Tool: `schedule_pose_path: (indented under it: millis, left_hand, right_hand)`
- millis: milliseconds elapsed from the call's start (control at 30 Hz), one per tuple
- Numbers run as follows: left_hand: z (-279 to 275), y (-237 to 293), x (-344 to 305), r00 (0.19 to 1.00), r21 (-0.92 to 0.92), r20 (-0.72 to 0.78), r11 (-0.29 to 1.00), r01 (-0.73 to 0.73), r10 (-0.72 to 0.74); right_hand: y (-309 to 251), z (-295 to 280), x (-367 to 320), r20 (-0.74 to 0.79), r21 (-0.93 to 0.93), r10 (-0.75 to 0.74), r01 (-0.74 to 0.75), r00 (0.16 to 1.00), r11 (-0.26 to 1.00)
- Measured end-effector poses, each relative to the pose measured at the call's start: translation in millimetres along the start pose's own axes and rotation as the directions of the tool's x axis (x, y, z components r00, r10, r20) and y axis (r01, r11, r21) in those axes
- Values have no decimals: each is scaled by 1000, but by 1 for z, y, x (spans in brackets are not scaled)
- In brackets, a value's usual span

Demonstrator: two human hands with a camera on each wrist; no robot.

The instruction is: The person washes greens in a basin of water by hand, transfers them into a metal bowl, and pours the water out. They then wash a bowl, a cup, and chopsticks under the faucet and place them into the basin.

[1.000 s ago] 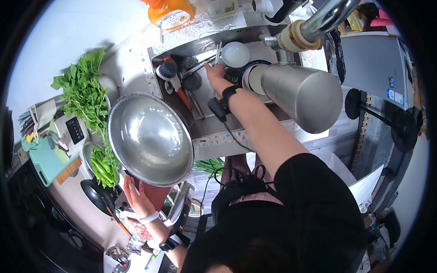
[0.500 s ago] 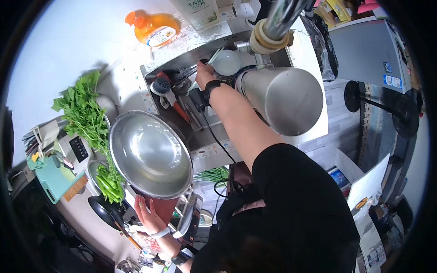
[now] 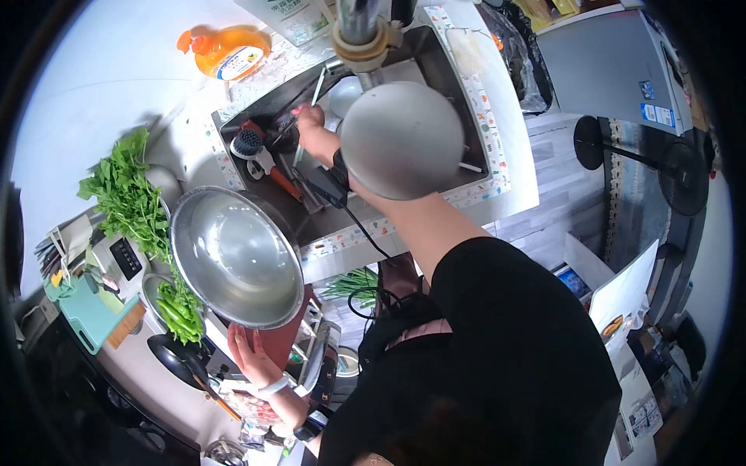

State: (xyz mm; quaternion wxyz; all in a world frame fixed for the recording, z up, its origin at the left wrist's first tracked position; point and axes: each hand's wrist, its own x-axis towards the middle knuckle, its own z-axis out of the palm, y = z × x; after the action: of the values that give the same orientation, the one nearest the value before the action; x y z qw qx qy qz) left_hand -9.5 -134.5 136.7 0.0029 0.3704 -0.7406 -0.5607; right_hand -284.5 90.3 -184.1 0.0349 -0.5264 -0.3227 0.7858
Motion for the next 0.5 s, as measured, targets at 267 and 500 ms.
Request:
schedule_pose_path:
  millis: [267, 500]
  left_hand:
    - [10, -3, -19, 997, 0, 15, 997, -78, 78]
    - [-8, -31, -32, 993, 83, -121, 996, 22, -12]
  right_hand:
    - [31, -45, 54, 102, -263, 175, -143, 979, 954]
    - [-17, 11, 32, -239, 81, 280, -269, 930, 960]
